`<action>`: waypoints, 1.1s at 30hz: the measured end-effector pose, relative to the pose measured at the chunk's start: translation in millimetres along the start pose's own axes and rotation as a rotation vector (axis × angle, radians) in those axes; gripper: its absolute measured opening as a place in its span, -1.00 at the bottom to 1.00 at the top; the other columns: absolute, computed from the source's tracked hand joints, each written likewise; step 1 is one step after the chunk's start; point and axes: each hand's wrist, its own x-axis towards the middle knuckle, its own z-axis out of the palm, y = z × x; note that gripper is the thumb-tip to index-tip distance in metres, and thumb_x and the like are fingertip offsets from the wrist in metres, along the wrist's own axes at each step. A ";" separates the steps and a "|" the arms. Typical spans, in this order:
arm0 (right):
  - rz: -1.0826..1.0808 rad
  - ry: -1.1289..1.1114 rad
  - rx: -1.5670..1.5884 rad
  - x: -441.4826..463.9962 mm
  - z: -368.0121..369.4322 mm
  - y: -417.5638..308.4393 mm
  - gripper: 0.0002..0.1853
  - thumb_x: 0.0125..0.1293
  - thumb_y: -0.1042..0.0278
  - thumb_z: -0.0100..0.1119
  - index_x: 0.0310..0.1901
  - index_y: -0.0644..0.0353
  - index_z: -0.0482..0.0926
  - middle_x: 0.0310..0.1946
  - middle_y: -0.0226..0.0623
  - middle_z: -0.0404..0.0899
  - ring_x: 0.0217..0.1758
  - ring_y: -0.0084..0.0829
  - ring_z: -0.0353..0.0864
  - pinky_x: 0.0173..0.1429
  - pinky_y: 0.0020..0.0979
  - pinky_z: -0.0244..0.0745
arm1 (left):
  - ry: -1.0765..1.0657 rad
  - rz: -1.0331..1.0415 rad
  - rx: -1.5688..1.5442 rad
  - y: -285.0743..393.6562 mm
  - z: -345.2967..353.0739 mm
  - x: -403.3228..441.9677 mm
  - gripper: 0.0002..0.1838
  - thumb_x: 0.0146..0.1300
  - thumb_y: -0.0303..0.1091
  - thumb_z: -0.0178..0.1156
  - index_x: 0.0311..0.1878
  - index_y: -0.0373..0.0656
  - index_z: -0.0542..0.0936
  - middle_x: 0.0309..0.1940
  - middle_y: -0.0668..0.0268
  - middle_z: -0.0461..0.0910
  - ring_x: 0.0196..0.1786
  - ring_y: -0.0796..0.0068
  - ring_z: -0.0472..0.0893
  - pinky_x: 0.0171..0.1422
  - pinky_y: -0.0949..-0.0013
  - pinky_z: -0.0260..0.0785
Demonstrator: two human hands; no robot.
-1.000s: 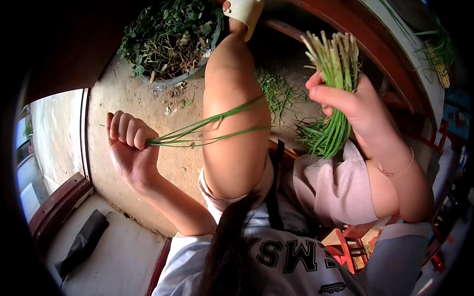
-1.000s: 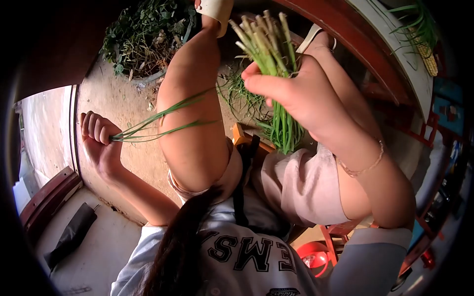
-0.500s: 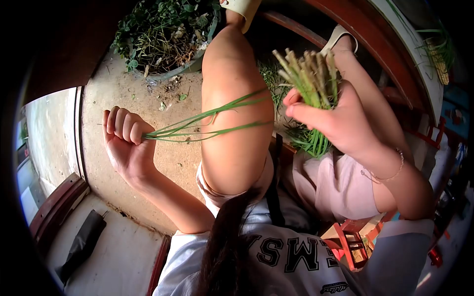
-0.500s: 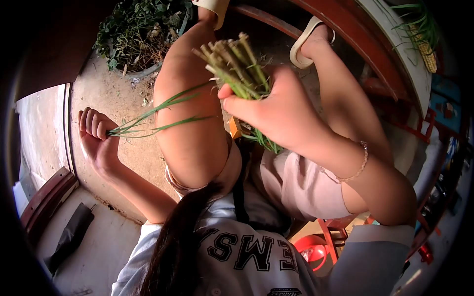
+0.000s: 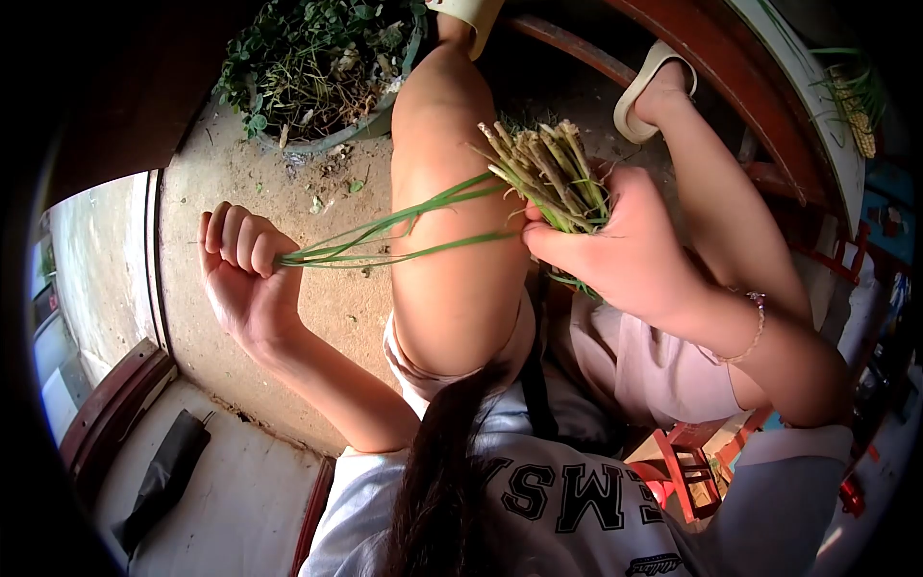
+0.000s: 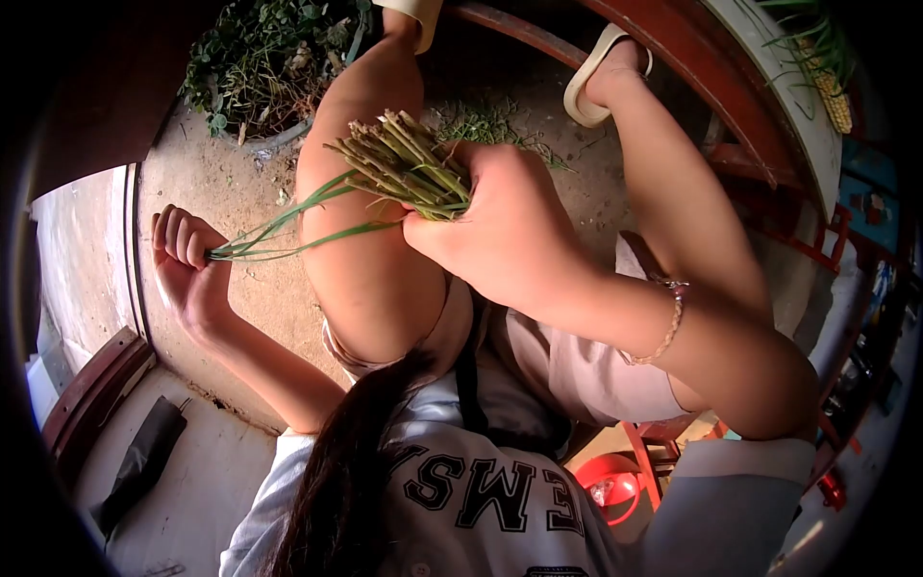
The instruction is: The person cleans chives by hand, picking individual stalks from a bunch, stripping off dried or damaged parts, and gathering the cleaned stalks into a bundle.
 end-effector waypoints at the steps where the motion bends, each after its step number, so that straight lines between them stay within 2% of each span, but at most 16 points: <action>1: -0.005 -0.008 0.001 0.4 0.2 1.1 -0.85 -0.11 0.47 0.12 -0.45 0.32 0.50 -0.66 -0.31 0.47 -0.57 -0.64 0.38 -0.43 -0.52 0.31 | 0.002 -0.002 -0.003 -0.8 0.4 0.0 -0.66 0.21 -0.38 -0.14 -0.71 -0.04 0.14 -0.80 0.53 -0.03 -0.74 0.71 -0.12 -0.69 0.55 -0.30; 3: -0.031 0.002 0.019 0.4 2.5 0.6 -0.85 -0.12 0.48 0.07 -0.44 0.32 0.49 -0.69 -0.32 0.44 -0.61 -0.65 0.32 -0.47 -0.51 0.28 | 0.004 -0.006 -0.006 -0.9 0.0 0.0 -0.66 0.21 -0.38 -0.14 -0.71 -0.04 0.14 -0.80 0.53 -0.03 -0.74 0.71 -0.12 -0.69 0.55 -0.30; 7: -0.005 0.003 0.005 0.8 0.5 1.9 -0.84 -0.12 0.48 0.07 -0.43 0.32 0.49 -0.69 -0.34 0.44 -0.61 -0.65 0.32 -0.48 -0.51 0.28 | -0.007 -0.015 -0.012 2.7 -3.1 -0.4 -0.66 0.21 -0.39 -0.15 -0.70 -0.04 0.14 -0.80 0.52 -0.02 -0.74 0.71 -0.13 -0.69 0.55 -0.30; 14: 0.063 0.022 -0.078 2.9 -18.9 7.3 -0.93 -0.11 0.52 0.08 -0.53 0.28 0.42 -0.68 -0.43 0.41 -0.59 -0.67 0.34 -0.48 -0.56 0.28 | 0.029 0.010 -0.087 8.1 -3.3 -2.3 -0.68 0.22 -0.41 -0.16 -0.68 -0.05 0.16 -0.80 0.53 -0.02 -0.73 0.72 -0.12 -0.69 0.56 -0.30; 16: 0.098 -0.039 0.151 4.9 -26.5 1.4 -0.91 -0.09 0.54 0.12 -0.48 0.26 0.43 -0.60 -0.47 0.43 -0.54 -0.68 0.36 -0.45 -0.57 0.29 | 0.010 0.067 -0.046 9.1 -1.2 -5.3 -0.68 0.23 -0.40 -0.15 -0.67 -0.05 0.16 -0.79 0.54 -0.03 -0.73 0.73 -0.12 -0.69 0.57 -0.30; 18: 0.044 -0.079 0.193 5.9 -32.6 -7.0 -0.88 -0.04 0.53 0.17 -0.43 0.25 0.44 -0.54 -0.48 0.45 -0.50 -0.68 0.38 -0.43 -0.59 0.31 | -0.065 0.035 0.003 1.2 8.8 -8.5 -0.70 0.24 -0.35 -0.14 -0.63 -0.05 0.17 -0.78 0.54 -0.02 -0.73 0.74 -0.11 -0.70 0.58 -0.30; 20: 0.006 -0.153 0.295 3.3 -38.8 -25.2 -0.86 -0.01 0.49 0.20 -0.40 0.26 0.44 -0.53 -0.47 0.45 -0.49 -0.67 0.39 -0.42 -0.61 0.32 | -0.126 -0.004 0.110 -14.6 25.3 -10.8 -0.73 0.25 -0.32 -0.14 -0.59 -0.07 0.20 -0.77 0.55 -0.02 -0.74 0.75 -0.11 -0.71 0.59 -0.32; 21: 0.019 -0.216 0.291 2.8 -45.7 -34.0 -0.80 0.00 0.47 0.19 -0.33 0.25 0.40 -0.49 -0.34 0.46 -0.45 -0.60 0.41 -0.40 -0.60 0.33 | -0.150 0.004 0.167 -26.0 33.2 -10.9 -0.76 0.25 -0.31 -0.14 -0.55 -0.08 0.21 -0.77 0.56 -0.01 -0.74 0.75 -0.13 -0.73 0.59 -0.32; 24: -0.020 -0.227 0.382 0.7 -59.8 -48.7 -0.78 -0.03 0.49 0.19 -0.33 0.24 0.39 -0.49 -0.31 0.45 -0.44 -0.59 0.42 -0.39 -0.60 0.33 | -0.235 0.005 0.521 -68.7 52.1 -4.3 -0.81 0.22 -0.30 -0.09 -0.49 -0.12 0.28 -0.77 0.57 0.02 -0.77 0.78 -0.08 -0.76 0.66 -0.25; 26: -0.007 -0.224 0.316 -1.1 -68.3 -60.7 -0.76 -0.08 0.50 0.19 -0.34 0.24 0.39 -0.48 -0.31 0.44 -0.42 -0.57 0.42 -0.38 -0.60 0.33 | -0.093 0.103 0.732 -104.9 64.8 4.0 -0.87 0.19 -0.34 -0.04 -0.37 -0.19 0.38 -0.77 0.59 0.05 -0.77 0.82 -0.03 -0.76 0.69 -0.23; 27: -0.066 -0.193 0.323 -2.2 -71.5 -61.4 -0.75 -0.10 0.50 0.20 -0.35 0.23 0.38 -0.48 -0.31 0.44 -0.41 -0.56 0.42 -0.38 -0.59 0.33 | -0.124 0.101 0.853 -114.2 63.8 11.8 -0.86 0.15 -0.42 0.00 -0.27 -0.26 0.44 -0.75 0.60 0.12 -0.76 0.85 0.01 -0.74 0.70 -0.22; 28: -0.124 -0.163 0.331 -3.4 -74.5 -61.4 -0.74 -0.12 0.50 0.21 -0.35 0.23 0.38 -0.47 -0.32 0.43 -0.40 -0.55 0.42 -0.37 -0.58 0.33 | -0.221 0.131 0.987 -131.5 69.5 17.1 -0.89 0.11 -0.49 0.04 -0.29 -0.29 0.47 -0.73 0.61 0.18 -0.75 0.87 0.05 -0.72 0.73 -0.20; 30: -0.173 -0.141 0.344 -6.1 -81.2 -61.9 -0.73 -0.15 0.52 0.22 -0.36 0.22 0.37 -0.47 -0.32 0.42 -0.38 -0.53 0.41 -0.35 -0.58 0.33 | -0.201 0.129 1.209 -158.8 80.8 23.9 -0.88 0.03 -0.53 0.15 -0.32 -0.29 0.51 -0.68 0.62 0.25 -0.62 0.88 0.17 -0.59 0.77 -0.09; 32: -0.200 -0.158 0.347 -9.1 -89.2 -64.2 -0.80 -0.07 0.52 0.23 -0.37 0.32 0.45 -0.48 -0.35 0.49 -0.37 -0.57 0.45 -0.25 -0.56 0.36 | -0.266 0.112 1.341 -174.3 86.2 29.4 -0.89 -0.01 -0.53 0.19 -0.36 -0.29 0.53 -0.67 0.60 0.24 -0.57 0.87 0.18 -0.53 0.78 -0.05; 33: -0.218 -0.137 0.212 -9.8 -94.5 -62.7 -0.76 -0.09 0.52 0.25 -0.34 0.31 0.46 -0.48 -0.37 0.48 -0.37 -0.60 0.45 -0.25 -0.60 0.36 | -0.318 0.112 1.322 -181.8 86.9 30.8 -0.89 -0.02 -0.53 0.21 -0.38 -0.29 0.53 -0.67 0.60 0.23 -0.57 0.87 0.17 -0.53 0.78 -0.04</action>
